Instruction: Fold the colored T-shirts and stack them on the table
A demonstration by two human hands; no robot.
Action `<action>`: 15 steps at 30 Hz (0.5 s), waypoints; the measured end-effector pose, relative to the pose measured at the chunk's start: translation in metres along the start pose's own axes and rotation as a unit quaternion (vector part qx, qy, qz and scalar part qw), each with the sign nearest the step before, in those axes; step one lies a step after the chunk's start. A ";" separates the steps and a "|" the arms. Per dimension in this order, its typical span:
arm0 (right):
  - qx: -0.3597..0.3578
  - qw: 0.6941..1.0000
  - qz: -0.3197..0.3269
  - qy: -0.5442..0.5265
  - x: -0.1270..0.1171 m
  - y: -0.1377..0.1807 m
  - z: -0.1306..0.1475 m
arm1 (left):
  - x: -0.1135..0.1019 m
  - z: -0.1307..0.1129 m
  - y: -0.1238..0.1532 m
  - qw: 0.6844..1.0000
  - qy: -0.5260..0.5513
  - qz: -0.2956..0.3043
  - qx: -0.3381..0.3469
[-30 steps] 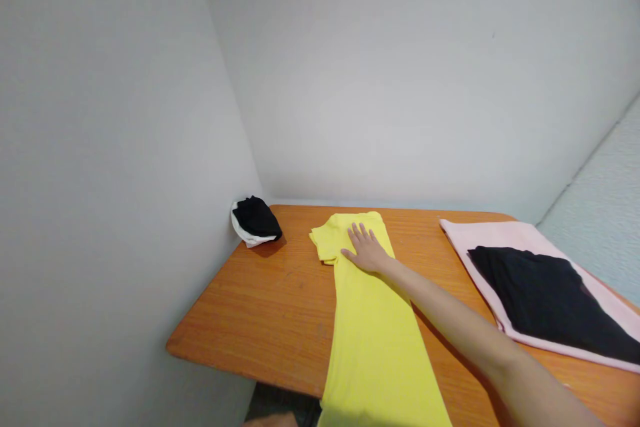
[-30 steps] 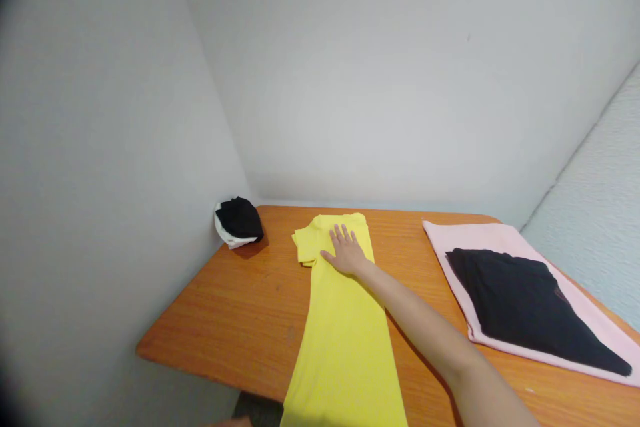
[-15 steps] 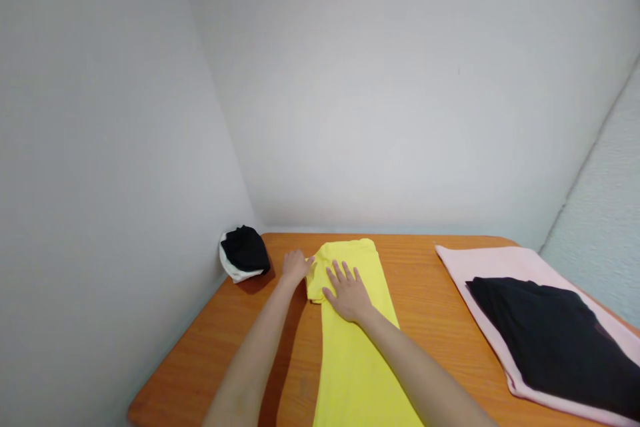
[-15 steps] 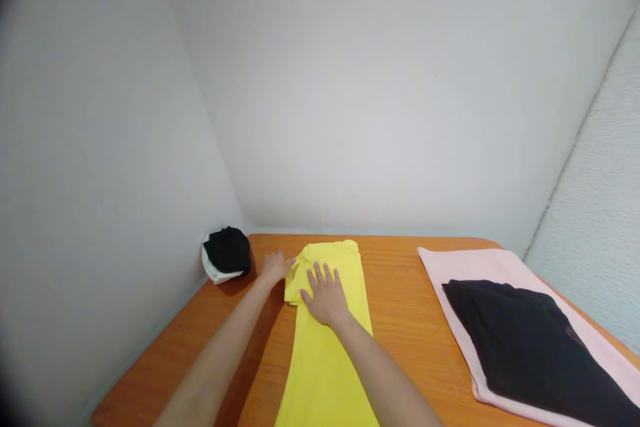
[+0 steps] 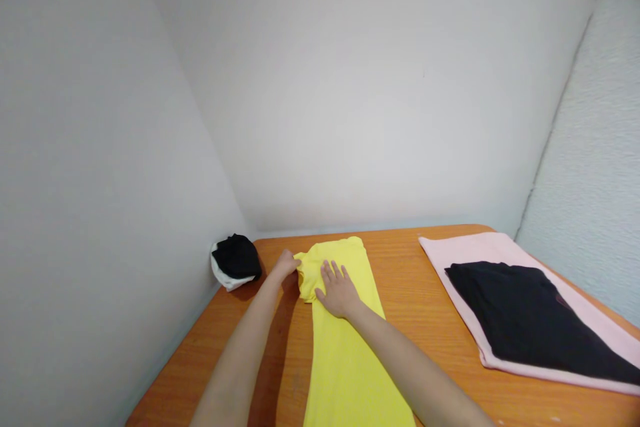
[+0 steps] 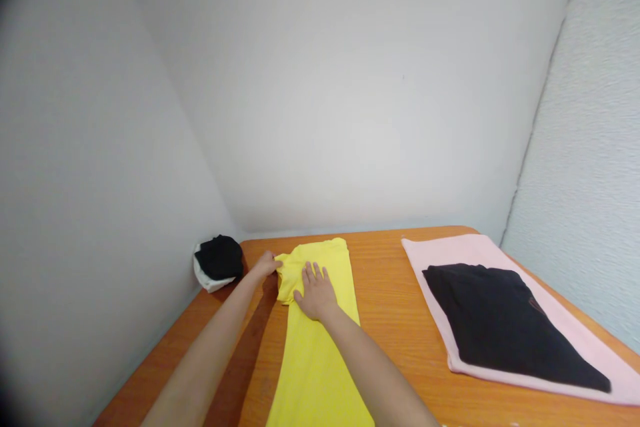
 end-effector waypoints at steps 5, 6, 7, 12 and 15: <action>-0.001 1.000 -0.004 -0.008 0.001 0.020 0.023 | 0.013 -0.043 -0.001 0.997 0.062 0.035 0.030; -0.001 1.000 -0.004 -0.008 0.001 0.026 0.029 | 0.019 -0.053 0.001 0.996 0.070 0.042 0.046; -0.001 1.000 -0.002 -0.009 0.000 0.033 0.034 | 0.025 -0.063 0.003 0.994 0.076 0.049 0.067; -0.018 0.999 0.030 -0.024 -0.009 0.077 0.051 | 0.051 -0.081 0.026 0.973 0.076 0.055 0.209; -0.068 0.996 0.036 -0.042 -0.009 0.105 0.058 | 0.060 -0.071 0.045 0.955 0.037 0.026 0.293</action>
Point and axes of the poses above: each hand's wrist, its own y-axis away from the middle knuckle, its own x-axis out of the palm, z = x × y, the point moved 4 cm from there along -y, towards the middle knuckle, and after that the axes turned 8 degrees about -y, right-handed, at the moved point
